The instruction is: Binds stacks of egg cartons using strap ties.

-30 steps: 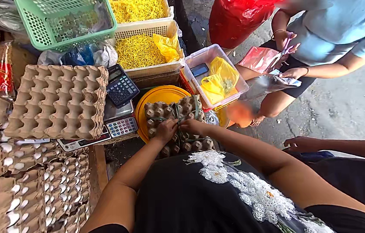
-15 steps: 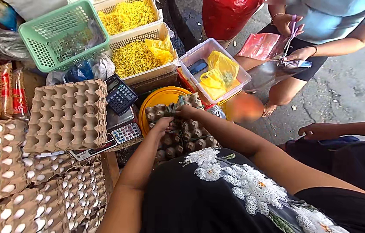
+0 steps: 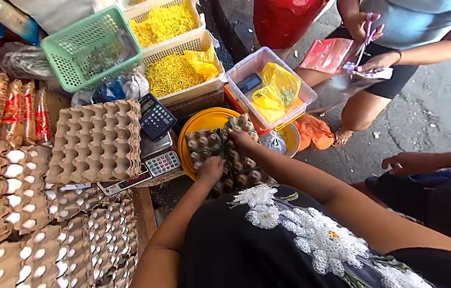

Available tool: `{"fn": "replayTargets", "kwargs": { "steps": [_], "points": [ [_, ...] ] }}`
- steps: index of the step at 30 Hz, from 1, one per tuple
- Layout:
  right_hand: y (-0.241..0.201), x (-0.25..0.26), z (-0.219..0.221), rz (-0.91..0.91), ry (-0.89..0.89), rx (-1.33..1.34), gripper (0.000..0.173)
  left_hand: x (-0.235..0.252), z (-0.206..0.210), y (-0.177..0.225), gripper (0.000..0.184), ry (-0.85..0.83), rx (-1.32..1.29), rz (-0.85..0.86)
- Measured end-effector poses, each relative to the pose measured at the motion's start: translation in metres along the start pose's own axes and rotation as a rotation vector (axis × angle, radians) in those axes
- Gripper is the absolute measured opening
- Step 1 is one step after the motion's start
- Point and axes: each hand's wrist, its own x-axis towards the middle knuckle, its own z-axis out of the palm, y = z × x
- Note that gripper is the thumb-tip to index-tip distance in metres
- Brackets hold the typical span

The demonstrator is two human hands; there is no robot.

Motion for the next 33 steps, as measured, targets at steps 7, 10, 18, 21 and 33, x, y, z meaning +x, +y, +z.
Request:
{"fn": "replayTargets", "kwargs": {
  "steps": [7, 10, 18, 21, 33],
  "points": [
    [0.007, -0.053, -0.012, -0.026, -0.134, -0.154, 0.036, 0.006, -0.001, -0.013, 0.035, 0.148, -0.172, 0.550],
    [-0.016, -0.042, -0.010, 0.118, 0.115, 0.128, 0.026, 0.010, -0.012, 0.004, 0.046, -0.010, -0.162, 0.468],
    [-0.003, -0.077, 0.006, -0.677, 0.121, -0.940, 0.021, 0.024, -0.027, 0.020, 0.035, -0.166, -1.030, -0.196],
    [0.017, -0.082, 0.000, -0.876, 0.048, -1.023, 0.018, 0.025, -0.018, 0.013, 0.031, -0.125, -1.077, -0.166],
    [-0.017, -0.029, -0.022, -0.486, -0.274, -1.456, 0.044, 0.022, -0.028, 0.027, 0.042, 0.163, -0.463, -0.034]
  ]
}}
